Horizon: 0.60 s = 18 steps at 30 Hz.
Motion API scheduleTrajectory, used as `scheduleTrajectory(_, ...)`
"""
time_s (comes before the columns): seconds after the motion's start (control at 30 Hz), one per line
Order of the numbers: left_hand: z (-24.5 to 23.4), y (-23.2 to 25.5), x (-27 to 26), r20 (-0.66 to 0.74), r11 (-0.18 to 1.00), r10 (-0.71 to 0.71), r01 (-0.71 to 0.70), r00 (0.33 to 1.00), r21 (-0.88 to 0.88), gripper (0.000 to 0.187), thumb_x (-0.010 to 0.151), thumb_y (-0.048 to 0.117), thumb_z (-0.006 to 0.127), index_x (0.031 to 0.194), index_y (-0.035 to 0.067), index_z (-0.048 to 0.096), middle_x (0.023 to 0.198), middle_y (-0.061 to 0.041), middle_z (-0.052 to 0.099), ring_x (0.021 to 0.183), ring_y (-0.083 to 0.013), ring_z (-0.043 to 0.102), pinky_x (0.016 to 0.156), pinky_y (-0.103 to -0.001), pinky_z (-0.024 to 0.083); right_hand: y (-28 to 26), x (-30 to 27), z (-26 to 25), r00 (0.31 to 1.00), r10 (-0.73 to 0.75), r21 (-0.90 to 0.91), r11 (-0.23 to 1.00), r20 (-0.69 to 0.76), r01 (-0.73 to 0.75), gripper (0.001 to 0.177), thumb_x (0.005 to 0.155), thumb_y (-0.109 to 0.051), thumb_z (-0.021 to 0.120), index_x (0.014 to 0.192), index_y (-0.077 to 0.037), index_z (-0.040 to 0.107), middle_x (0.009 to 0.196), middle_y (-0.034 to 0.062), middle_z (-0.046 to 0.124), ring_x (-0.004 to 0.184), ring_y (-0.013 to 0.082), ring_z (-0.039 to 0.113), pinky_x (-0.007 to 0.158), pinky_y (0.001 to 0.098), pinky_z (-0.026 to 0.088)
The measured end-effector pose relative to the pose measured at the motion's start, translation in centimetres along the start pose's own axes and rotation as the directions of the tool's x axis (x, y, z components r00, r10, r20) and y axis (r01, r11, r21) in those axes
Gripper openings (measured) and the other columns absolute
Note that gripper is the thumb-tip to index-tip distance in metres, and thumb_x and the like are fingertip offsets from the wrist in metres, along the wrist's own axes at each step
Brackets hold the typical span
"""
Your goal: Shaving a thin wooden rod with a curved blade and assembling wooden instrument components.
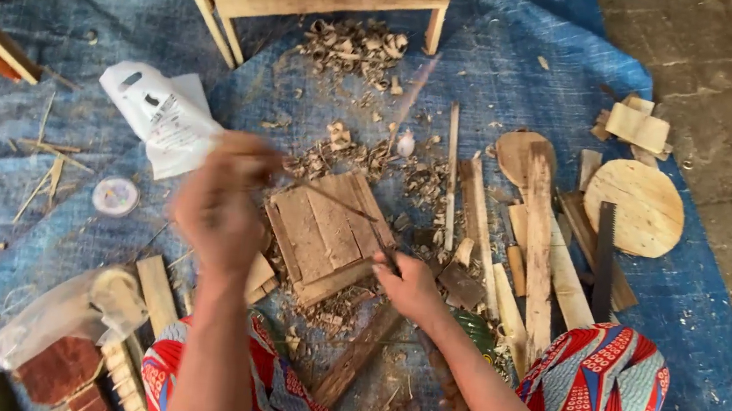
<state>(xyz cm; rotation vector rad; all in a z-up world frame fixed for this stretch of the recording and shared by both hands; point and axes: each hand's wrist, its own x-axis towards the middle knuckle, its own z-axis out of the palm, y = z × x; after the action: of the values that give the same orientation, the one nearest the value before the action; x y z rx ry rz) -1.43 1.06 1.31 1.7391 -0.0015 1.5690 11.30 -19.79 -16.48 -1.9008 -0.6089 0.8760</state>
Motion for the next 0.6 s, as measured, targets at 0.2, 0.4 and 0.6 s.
scheduleTrajectory(0.2, -6.7, 0.8, 1.3, -0.313, 0.928, -0.362, 0.372, 0.878, -0.030, 0.009, 0.111, 0.010, 0.052, 0.116, 0.009, 0.059, 0.092, -0.005, 0.066, 0.082, -0.0123, 0.065, 0.073, -0.024, 0.050, 3.8, -0.9, -3.7, 0.936, 0.349, 0.261, 0.900, 0.044, -0.348, 0.030, 0.096, -0.015, 0.070, 0.125, -0.009, 0.075, 0.051, -0.0029, 0.045, 0.035, 0.0072, 0.032, 0.031, 0.0232, 0.023)
scheduleTrajectory(0.4, -3.2, -2.8, -1.5, -0.183, 0.799, -0.580, 0.511, 0.794, -0.316, 0.019, 0.104, 0.007, 0.058, 0.120, 0.006, 0.066, 0.088, -0.006, 0.072, 0.074, -0.0117, 0.061, 0.064, -0.023, 0.049, 10.6, 0.4, -9.4, 0.887, 0.107, 0.702, 0.571, 0.450, -0.425, 0.041, 0.102, -0.013, 0.045, 0.139, 0.000, 0.056, 0.049, -0.0041, 0.035, 0.037, 0.0067, 0.027, 0.032, 0.0249, 0.021)
scheduleTrajectory(0.6, -1.7, -2.7, -2.3, -0.006, 0.841, -0.495, 0.478, 0.869, -0.252, 0.023, 0.100, 0.007, 0.066, 0.123, 0.009, 0.068, 0.099, -0.005, 0.073, 0.088, -0.0128, 0.068, 0.081, -0.025, 0.062, 0.7, -5.5, -11.7, 0.926, -0.192, 0.802, 0.575, 0.326, -0.163, 0.087, 0.104, -0.072, 0.050, 0.124, 0.012, 0.059, 0.062, -0.0013, 0.051, 0.046, 0.0058, 0.042, 0.036, 0.0245, 0.032)
